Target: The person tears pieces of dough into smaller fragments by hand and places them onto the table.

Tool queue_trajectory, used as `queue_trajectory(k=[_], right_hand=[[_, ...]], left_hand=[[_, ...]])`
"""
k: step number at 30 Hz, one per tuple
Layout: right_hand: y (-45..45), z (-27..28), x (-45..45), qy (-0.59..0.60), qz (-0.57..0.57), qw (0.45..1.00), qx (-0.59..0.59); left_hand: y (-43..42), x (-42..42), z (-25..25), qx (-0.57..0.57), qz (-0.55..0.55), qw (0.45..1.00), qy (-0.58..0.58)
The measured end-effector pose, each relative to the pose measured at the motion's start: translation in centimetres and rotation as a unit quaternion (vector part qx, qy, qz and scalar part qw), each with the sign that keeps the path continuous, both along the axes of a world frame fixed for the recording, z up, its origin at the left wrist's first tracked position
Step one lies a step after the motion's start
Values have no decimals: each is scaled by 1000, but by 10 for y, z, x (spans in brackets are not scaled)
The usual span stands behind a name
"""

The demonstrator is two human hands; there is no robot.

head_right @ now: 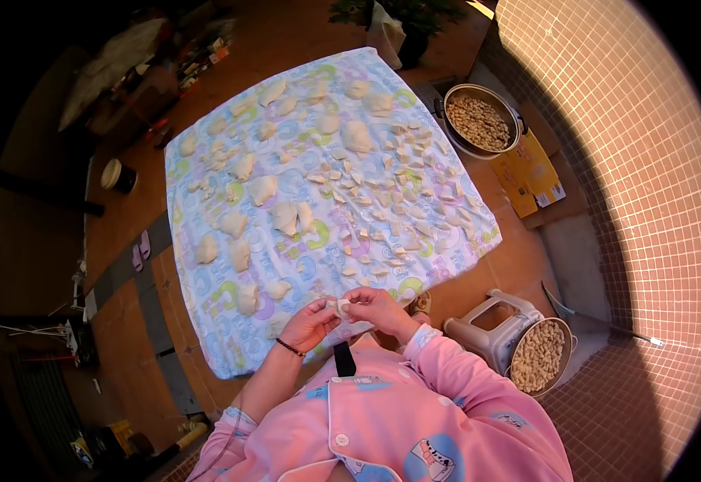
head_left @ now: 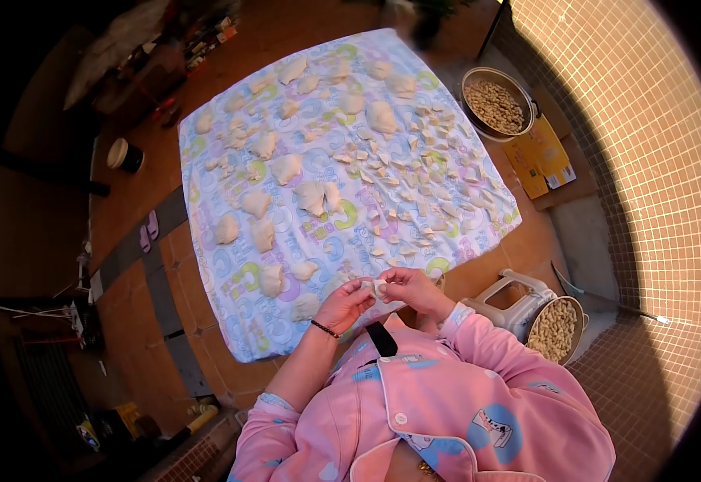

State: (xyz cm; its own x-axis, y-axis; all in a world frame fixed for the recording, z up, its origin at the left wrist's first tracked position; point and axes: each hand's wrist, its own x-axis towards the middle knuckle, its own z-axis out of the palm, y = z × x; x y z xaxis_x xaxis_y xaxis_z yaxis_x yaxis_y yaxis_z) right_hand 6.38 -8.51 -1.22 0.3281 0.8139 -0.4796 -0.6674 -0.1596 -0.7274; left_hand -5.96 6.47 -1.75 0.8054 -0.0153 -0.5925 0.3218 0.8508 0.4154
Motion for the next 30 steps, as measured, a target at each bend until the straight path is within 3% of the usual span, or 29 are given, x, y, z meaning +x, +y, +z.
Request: queue_trajectory(k=[6,8,12,14,18,20,22,23,24,26,28,30], right_hand=[[-23,-10,23,97,-92,991,11],[-38,-22,43,89,-117,989,-15],[-84,-39,95,-80,-205,964,-150],[-109,-63,121,-144,-209,948,-195],[-132,-82,154,-232,-211,915,-253],[-133,-86,165,-393,-153,851,-313],[-127,-78,170,-448,-148,822,-318],[-124,-76,172,-503,-144,789,-321],[-124,-78,173,-502,-142,790,-322],[-123,-83,177,-539,-123,769,-321],[-122,-80,178,-537,-101,774,-318],[-124,-80,178,-535,-78,781,-314]], left_hand=[[-21,26,-1,-29,55,997,36],[-30,35,-3,41,48,996,70],[-49,54,-16,57,24,996,65],[-63,72,-23,167,-25,984,53],[-93,110,-41,266,-73,960,57],[-107,131,-51,495,-113,861,35],[-117,151,-48,524,-124,842,43],[-121,158,-50,592,-148,792,37],[-124,165,-51,655,-172,735,30],[-130,175,-53,652,-194,732,42],[-133,180,-60,726,-184,663,8],[-134,181,-65,743,-182,643,8]])
